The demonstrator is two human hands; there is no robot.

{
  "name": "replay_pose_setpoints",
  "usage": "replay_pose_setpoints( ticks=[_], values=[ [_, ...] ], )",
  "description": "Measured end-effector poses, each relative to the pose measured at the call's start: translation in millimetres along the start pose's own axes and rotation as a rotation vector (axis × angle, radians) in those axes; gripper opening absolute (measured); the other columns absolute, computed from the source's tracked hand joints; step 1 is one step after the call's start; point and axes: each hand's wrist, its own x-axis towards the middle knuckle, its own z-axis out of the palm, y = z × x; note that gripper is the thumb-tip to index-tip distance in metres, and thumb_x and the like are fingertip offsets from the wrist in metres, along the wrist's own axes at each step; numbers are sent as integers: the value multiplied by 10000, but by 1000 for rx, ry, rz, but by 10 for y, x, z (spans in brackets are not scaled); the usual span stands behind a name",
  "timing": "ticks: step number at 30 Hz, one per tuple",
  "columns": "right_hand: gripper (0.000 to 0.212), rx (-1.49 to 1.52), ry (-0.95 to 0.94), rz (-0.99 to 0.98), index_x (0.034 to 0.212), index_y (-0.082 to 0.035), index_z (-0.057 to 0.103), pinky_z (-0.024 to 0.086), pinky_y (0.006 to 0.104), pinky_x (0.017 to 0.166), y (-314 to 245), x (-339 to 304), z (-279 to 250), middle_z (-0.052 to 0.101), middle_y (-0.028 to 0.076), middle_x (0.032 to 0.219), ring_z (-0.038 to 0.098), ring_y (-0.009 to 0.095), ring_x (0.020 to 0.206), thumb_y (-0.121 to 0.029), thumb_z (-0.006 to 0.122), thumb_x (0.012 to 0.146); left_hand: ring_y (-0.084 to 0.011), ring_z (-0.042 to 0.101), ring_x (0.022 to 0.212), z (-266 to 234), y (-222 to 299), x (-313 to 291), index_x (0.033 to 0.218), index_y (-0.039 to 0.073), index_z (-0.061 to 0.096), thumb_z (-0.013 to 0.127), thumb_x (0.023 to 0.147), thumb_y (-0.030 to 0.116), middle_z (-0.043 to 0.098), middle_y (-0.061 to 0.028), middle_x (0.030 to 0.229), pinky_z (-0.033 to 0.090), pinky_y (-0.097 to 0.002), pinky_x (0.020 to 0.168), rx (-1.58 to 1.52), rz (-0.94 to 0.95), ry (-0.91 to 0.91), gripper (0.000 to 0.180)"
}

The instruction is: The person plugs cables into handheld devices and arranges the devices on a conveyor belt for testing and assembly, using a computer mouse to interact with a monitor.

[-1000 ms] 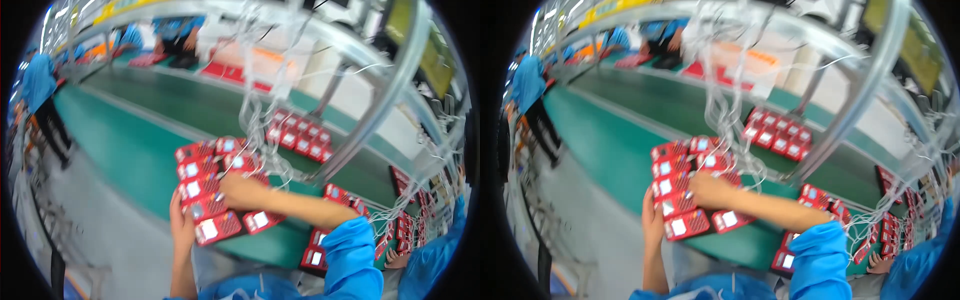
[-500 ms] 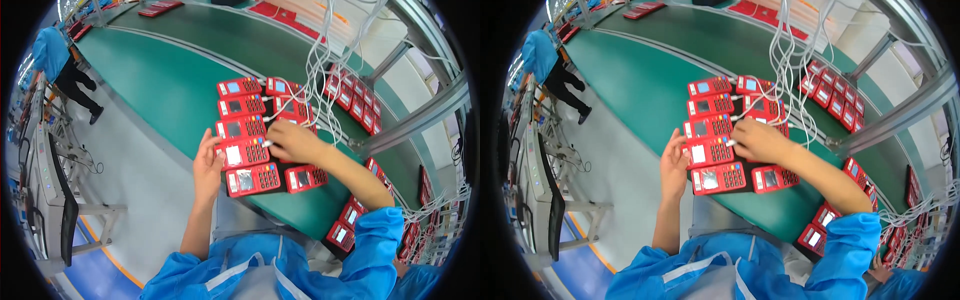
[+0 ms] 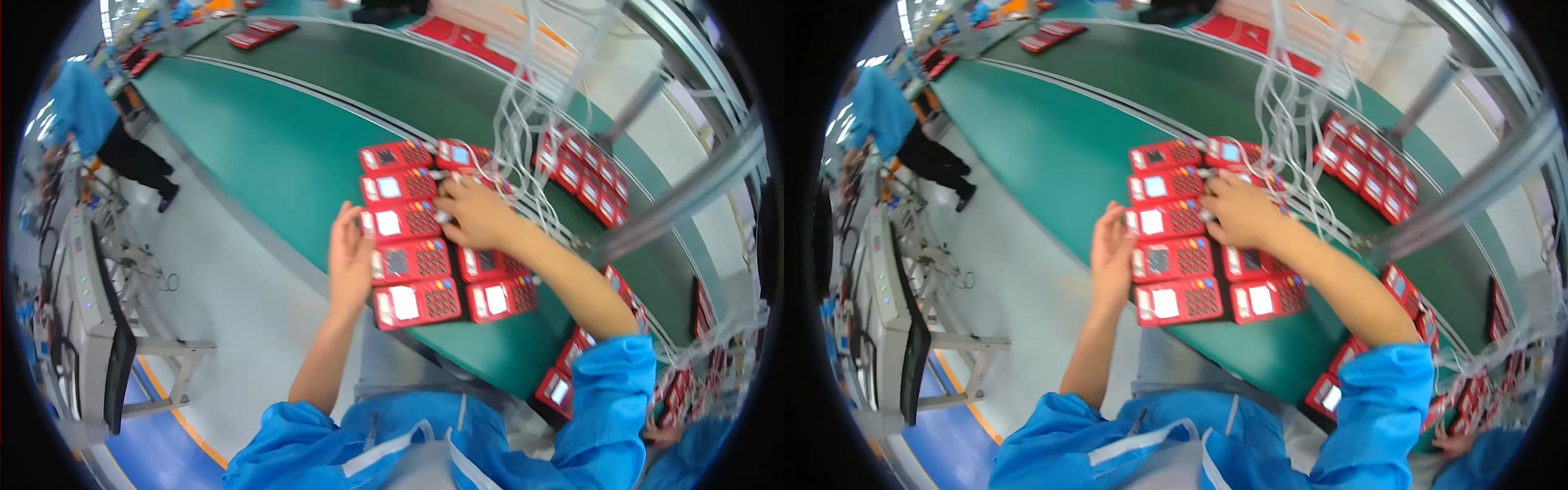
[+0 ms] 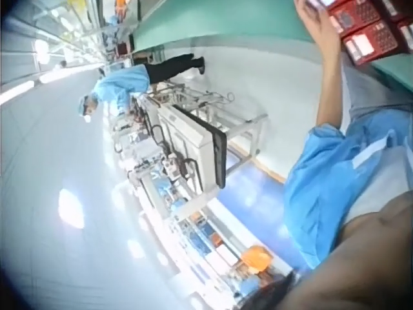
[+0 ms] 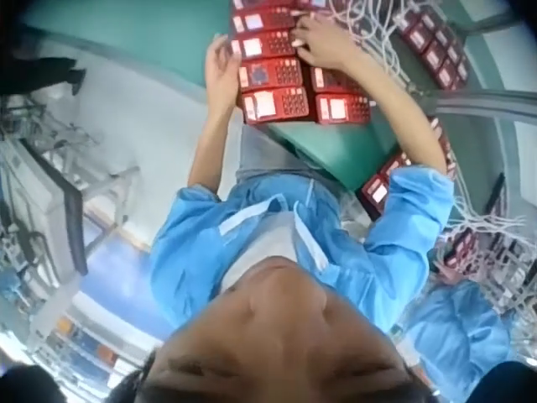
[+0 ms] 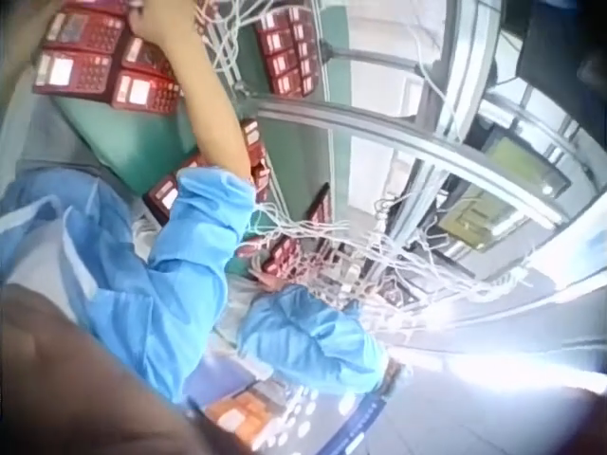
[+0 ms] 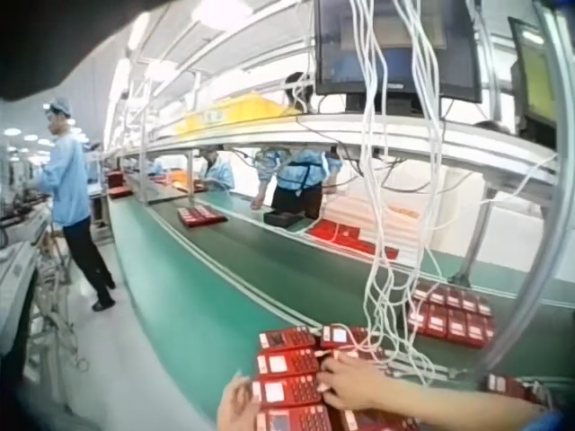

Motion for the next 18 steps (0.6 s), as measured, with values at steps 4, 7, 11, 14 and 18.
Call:
replay_pose_setpoints(
  ticks=[4, 7, 11, 14, 18],
  values=[
    [214, 62, -35, 38, 927, -45, 619, 454, 408, 853, -54, 52, -53, 561, 103, 1010, 538, 292, 960, -146, 662, 743, -302, 224, 1435, 45, -98, 343, 1360, 46, 383, 455, 917, -63, 122, -216, 1568, 262, -374, 1135, 82, -14, -19, 461],
    [208, 68, 107, -42, 912, -37, 587, 445, 400, 827, 4, 75, -56, 568, 104, 958, 545, 295, 939, -117, 667, 738, -323, 160, 1455, -2, -92, 401, 1355, 33, 389, 437, 907, -89, 128, -225, 1564, 241, -373, 1145, 175, -46, -47, 466],
    [260, 6, 108, -135, 967, -42, 566, 455, 406, 807, 89, 112, -45, 599, 115, 960, 584, 306, 915, -143, 680, 757, -317, 136, 1460, -43, -112, 435, 1346, 35, 403, 430, 887, -125, 112, -221, 1569, 244, -364, 1143, 39, -86, -68, 487],
    [312, 179, -42, -49, 1007, -64, 574, 497, 431, 603, 123, 137, -98, 641, 142, 793, 629, 331, 668, -232, 691, 772, -291, 274, 1414, -105, -117, 445, 1302, 71, 469, 455, 877, -125, 89, -217, 1573, 313, -360, 1108, 86, -24, -56, 469],
    [329, 227, 236, 6, 879, -85, 654, 489, 399, 500, 302, 194, -106, 640, 115, 657, 626, 330, 560, -400, 721, 814, -301, 183, 1450, -125, 29, 416, 1306, 43, 448, 471, 881, -111, 22, -209, 1578, 276, -369, 1135, -10, -104, -65, 453]
  ],
)
